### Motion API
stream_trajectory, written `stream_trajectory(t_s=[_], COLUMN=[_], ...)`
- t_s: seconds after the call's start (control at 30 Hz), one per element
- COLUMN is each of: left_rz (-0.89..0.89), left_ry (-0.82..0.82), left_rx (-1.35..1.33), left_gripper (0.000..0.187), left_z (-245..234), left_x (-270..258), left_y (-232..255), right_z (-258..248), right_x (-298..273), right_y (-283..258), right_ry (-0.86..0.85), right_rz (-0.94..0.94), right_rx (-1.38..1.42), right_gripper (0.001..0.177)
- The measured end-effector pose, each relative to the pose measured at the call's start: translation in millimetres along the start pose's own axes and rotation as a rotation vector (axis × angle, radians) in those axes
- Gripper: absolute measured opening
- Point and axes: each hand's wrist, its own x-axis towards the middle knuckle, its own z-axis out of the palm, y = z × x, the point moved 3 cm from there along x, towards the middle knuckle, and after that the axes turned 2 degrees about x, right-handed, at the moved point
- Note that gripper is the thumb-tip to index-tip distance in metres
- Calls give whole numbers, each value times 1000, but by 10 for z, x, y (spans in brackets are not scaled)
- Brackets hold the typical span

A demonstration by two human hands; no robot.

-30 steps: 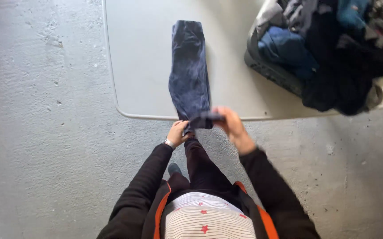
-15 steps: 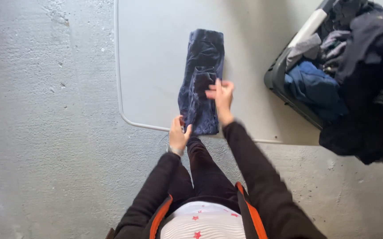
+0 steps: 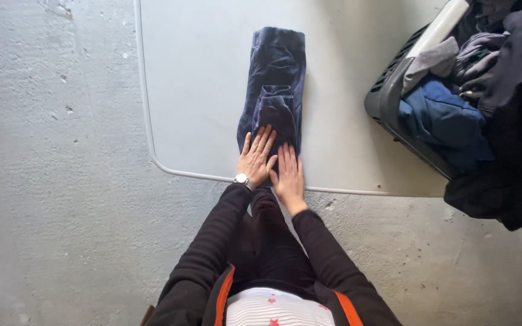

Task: The person takes pants from a laundry basket, lays them on a white table, and folds them neatly by hand. They repeat this process with several pairs of pants, stacking the folded items on the table.

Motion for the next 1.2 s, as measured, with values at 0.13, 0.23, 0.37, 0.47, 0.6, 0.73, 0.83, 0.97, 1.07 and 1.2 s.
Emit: stream_trajectory(t_s=[0.13, 0.23, 0.37, 0.47, 0.6, 0.73, 0.83, 0.97, 1.07, 1.2], left_rz=[35, 185, 640, 754, 913, 954, 925, 904, 848, 824], left_ry=[26, 230, 358, 332, 347, 288, 118, -20, -11, -25], left_rx=[-27, 54, 138, 283, 480, 347, 270, 226, 355, 365], left_gripper=[68, 55, 50, 60, 63, 61, 57, 58, 59, 59], left_z=[-123, -48, -486, -453, -589, -592, -584, -448, -310, -341], left_x=[-10, 138, 509, 1039, 1543, 1484, 1594, 1606, 1549, 1637], left_y=[-37, -163, -35, -103, -341, -309, -362, -380, -327, -330], right_z=[-253, -370, -222, 422, 271, 16, -14, 3, -368, 46], right_x=[-445, -591, -320, 344, 829, 529, 333, -300, -437, 232], right_y=[-140, -209, -77, 241, 20, -250, -356, -476, -563, -167], right_ry=[-46, -22, 179, 226, 87, -197, -182, -212, -198, 208], right_rz=[5, 18, 21, -237, -323, -247, -288, -373, -441, -487], right_rx=[2, 0, 20, 101, -15, 49, 94, 158, 388, 130], right_gripper=[68, 68, 46, 45, 54, 70, 65, 68, 53, 36])
